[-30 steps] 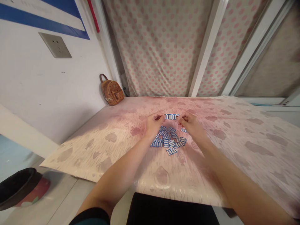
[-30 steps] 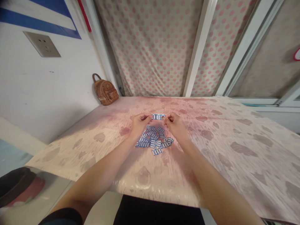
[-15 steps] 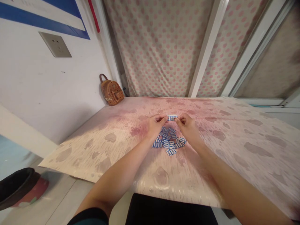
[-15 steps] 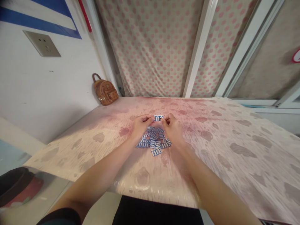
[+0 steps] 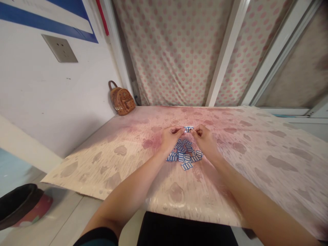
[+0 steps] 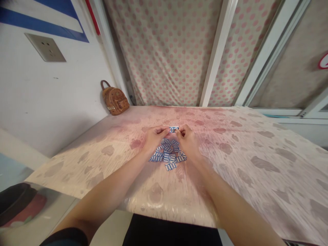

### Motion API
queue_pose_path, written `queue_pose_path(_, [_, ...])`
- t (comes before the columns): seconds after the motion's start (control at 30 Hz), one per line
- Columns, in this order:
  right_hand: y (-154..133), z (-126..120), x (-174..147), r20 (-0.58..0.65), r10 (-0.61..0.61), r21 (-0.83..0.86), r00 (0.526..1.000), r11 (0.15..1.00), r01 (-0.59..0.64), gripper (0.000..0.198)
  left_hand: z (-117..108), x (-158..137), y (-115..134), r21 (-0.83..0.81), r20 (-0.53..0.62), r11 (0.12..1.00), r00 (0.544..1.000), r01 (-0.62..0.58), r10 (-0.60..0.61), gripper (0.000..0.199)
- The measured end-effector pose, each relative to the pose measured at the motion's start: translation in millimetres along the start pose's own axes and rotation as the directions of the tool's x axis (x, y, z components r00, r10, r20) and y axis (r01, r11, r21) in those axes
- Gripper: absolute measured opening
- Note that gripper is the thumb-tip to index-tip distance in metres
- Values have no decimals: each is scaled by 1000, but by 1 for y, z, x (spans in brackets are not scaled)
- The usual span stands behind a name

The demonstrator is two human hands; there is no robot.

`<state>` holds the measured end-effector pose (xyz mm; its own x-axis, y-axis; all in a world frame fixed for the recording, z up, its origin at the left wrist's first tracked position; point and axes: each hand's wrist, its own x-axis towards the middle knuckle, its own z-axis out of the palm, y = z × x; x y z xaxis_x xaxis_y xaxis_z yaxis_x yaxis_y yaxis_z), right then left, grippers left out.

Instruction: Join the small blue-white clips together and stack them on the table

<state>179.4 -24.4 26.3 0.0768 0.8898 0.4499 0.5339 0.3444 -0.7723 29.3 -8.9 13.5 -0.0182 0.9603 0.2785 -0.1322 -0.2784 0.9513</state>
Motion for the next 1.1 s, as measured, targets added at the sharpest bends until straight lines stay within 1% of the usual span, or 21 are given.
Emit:
queue_pose_path(0.17, [5, 0, 2, -11, -37, 54, 999, 998, 38, 20, 0, -1, 5, 13, -22, 1000, 1000, 19, -18, 14])
queue_pose_path(0.2, [5, -1, 2, -16, -67, 40, 998, 997, 67, 25, 0, -1, 7, 18, -29, 1000, 999, 18, -17, 14])
queue_pose_path(0.23, [6, -2, 3, -11, -109, 12, 994, 994, 109, 34, -1, -1, 8, 19, -32, 1000, 999, 16, -16, 14])
queue_pose_path(0.3, [6, -5, 4, 38, -213, -74, 976, 974, 215, 51, -2, -1, 11, 10, -35, 1000, 999, 13, -13, 13])
queue_pose_path(0.33, [6, -6, 5, 70, -261, -111, 963, 957, 267, 53, -3, 0, 12, 2, -33, 1000, 999, 12, -12, 13])
queue_pose_path(0.37, [6, -7, 5, 96, -298, -138, 950, 941, 309, 52, -3, 0, 12, -8, -32, 1000, 999, 11, -11, 12])
queue_pose_path(0.43, [5, -8, 5, 117, -343, -169, 932, 918, 359, 42, -4, 1, 12, -19, -29, 1000, 1000, 5, -6, 12])
queue_pose_path(0.53, [3, -8, 4, 113, -360, -165, 926, 912, 375, 29, -4, 1, 11, -27, -17, 1000, 1000, 1, -1, 14])
queue_pose_path(0.63, [2, -8, 4, 104, -335, -145, 936, 926, 348, 29, -4, 1, 10, -28, -11, 1000, 1000, 7, -8, 15])
queue_pose_path(0.7, [5, -8, 6, 83, -289, -120, 954, 947, 298, 35, -6, 3, 10, -15, -40, 1000, 999, 5, -5, 14])
queue_pose_path(0.77, [12, -9, 8, 77, -233, -123, 969, 963, 241, 32, -9, 6, 10, -5, -87, 1000, 996, 1, -2, 12])
queue_pose_path(0.83, [21, -7, 10, 133, -181, -203, 975, 958, 205, 16, -13, 10, 10, -7, -129, 1000, 992, 5, -6, 10])
queue_pose_path(0.9, [31, -4, 10, 235, -100, -321, 967, 931, 174, 6, -17, 13, 9, -11, -158, 1000, 987, 10, -12, 9])
queue_pose_path(1.0, [40, 2, 8, 345, 29, -422, 938, 898, 128, 15, -20, 15, 9, -8, -177, 1000, 984, 1, -2, 10])
queue_pose_path(1.1, [43, 4, 4, 369, 63, -460, 927, 879, 123, 26, -21, 15, 8, 8, -175, 1000, 984, -4, 6, 11])
